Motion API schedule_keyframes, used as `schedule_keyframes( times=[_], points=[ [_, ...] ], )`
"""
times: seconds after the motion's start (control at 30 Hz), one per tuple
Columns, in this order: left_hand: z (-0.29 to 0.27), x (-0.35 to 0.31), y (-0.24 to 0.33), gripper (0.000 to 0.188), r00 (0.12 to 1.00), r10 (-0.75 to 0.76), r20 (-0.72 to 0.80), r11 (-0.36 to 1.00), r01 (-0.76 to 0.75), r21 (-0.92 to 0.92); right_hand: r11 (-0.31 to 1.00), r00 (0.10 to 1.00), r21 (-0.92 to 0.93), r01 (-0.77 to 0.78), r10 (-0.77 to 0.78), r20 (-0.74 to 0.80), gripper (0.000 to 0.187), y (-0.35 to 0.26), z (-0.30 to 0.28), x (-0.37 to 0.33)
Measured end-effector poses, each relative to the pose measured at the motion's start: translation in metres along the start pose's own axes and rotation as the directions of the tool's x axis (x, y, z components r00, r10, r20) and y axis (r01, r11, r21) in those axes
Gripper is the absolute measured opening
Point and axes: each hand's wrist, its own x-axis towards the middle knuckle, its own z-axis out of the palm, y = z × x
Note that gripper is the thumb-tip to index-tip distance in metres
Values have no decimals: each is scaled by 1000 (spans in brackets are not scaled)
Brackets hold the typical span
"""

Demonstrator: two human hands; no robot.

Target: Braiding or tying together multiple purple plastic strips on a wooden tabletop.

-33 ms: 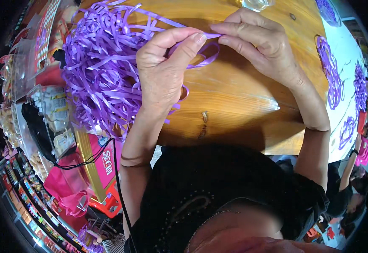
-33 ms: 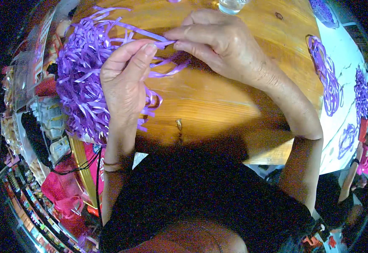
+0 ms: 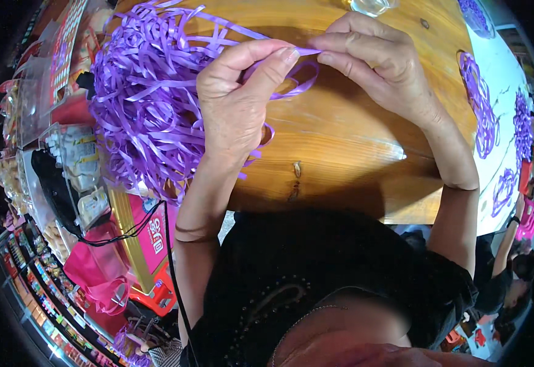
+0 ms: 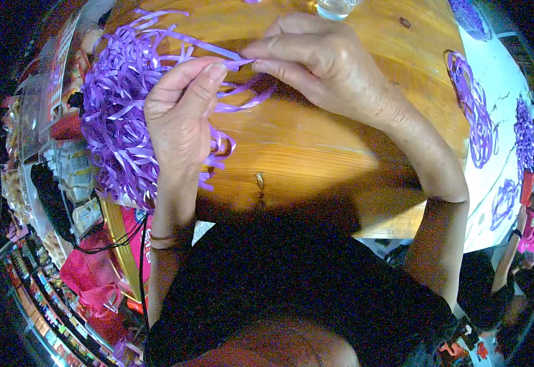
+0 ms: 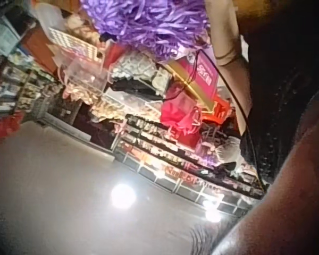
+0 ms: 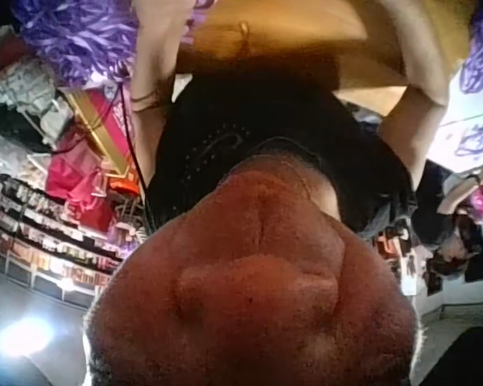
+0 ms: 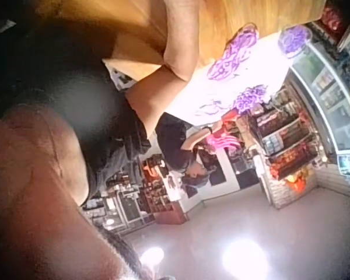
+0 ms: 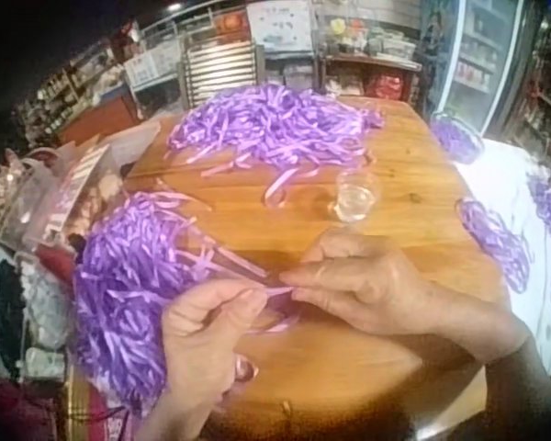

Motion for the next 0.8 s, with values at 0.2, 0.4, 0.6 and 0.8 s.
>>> schedule_keyframes(
  times=[0.2,0.4,0.6,0.8],
  points=[
    [-3,3,-1,10,999,49,6,989,-50,141,970,983,163,-178,166,82,12,-1,-7,-1],
    [7,8,1,9,991,133,5,984,-133,122,868,945,372,-328,302,129,13,-1,-9,-6],
    [7,14,-11,10,991,128,47,989,-131,63,401,812,744,-535,487,322,15,-5,-6,-6],
    [21,9,-17,9,996,87,-17,985,-88,-145,485,891,815,-317,446,81,22,1,11,-6]
  ],
)
